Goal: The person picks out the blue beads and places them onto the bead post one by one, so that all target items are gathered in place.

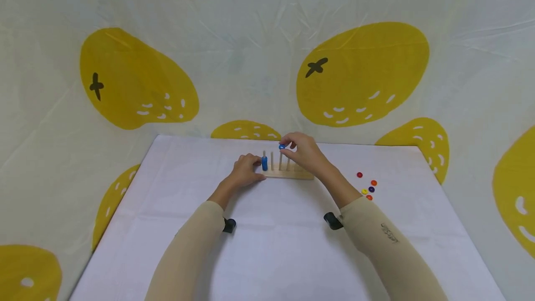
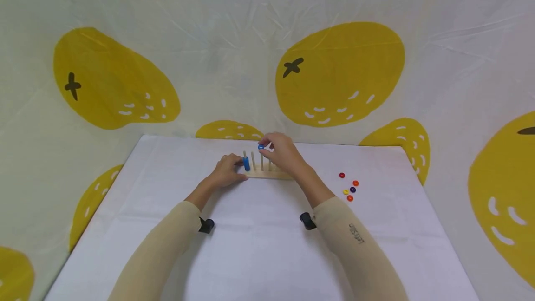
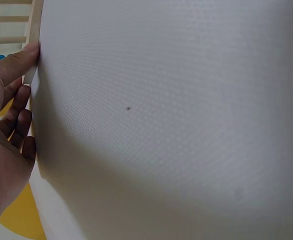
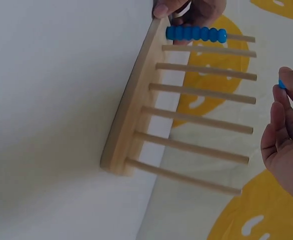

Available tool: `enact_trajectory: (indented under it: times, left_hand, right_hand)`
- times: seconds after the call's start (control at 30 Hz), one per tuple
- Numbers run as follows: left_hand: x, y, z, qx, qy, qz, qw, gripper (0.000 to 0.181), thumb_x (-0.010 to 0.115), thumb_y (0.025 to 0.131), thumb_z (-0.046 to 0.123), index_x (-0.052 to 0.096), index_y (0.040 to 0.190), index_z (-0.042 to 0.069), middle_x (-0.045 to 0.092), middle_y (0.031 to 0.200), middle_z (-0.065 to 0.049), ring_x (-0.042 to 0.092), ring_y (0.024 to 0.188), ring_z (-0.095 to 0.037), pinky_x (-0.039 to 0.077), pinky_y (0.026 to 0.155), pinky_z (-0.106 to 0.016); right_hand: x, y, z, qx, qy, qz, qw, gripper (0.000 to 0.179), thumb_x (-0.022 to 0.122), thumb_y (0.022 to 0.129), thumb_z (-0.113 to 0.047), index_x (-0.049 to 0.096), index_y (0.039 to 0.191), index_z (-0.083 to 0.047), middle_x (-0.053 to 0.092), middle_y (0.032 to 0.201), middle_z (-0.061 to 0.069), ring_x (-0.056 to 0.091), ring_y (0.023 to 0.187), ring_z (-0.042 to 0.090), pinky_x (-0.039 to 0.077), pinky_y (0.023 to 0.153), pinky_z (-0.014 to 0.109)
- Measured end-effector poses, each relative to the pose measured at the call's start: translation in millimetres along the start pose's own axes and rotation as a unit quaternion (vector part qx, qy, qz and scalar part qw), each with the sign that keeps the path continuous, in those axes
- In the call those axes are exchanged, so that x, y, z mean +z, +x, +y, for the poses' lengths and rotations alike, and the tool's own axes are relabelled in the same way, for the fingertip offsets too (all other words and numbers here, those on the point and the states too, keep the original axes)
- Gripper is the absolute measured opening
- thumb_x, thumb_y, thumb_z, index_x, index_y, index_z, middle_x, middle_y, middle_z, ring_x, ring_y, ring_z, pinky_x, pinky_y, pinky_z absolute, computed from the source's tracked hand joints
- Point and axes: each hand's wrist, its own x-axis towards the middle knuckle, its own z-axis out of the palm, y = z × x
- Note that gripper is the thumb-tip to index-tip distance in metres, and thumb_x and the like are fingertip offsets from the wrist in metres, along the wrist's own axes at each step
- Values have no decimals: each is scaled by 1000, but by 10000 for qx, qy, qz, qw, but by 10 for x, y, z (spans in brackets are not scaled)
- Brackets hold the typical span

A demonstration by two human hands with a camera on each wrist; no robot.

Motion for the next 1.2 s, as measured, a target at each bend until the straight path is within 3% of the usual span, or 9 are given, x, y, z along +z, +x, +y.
enact_trajectory:
  times: [0.4, 1.2]
  left_hand:
    - [30, -2, -29, 58, -52, 45, 10000, 60, 88, 84, 29, 66, 134, 6, 64, 121, -6, 52, 116, -27, 39, 109, -48]
    - [-9, -2, -18, 76, -118, 14, 9999, 56, 88, 83, 29, 69, 131, 6, 65, 118, -8, 52, 116, -29, 39, 108, -52]
  right_hand:
    - [239, 196, -160, -97, 142, -510, 9985, 22, 74, 96, -15, 73, 116, -6, 74, 112, 8, 65, 101, 27, 56, 90, 37]
    - [374, 291, -156, 8, 242, -709, 9972, 23, 74, 96, -13, 72, 117, -4, 74, 111, 8, 66, 99, 24, 57, 89, 35]
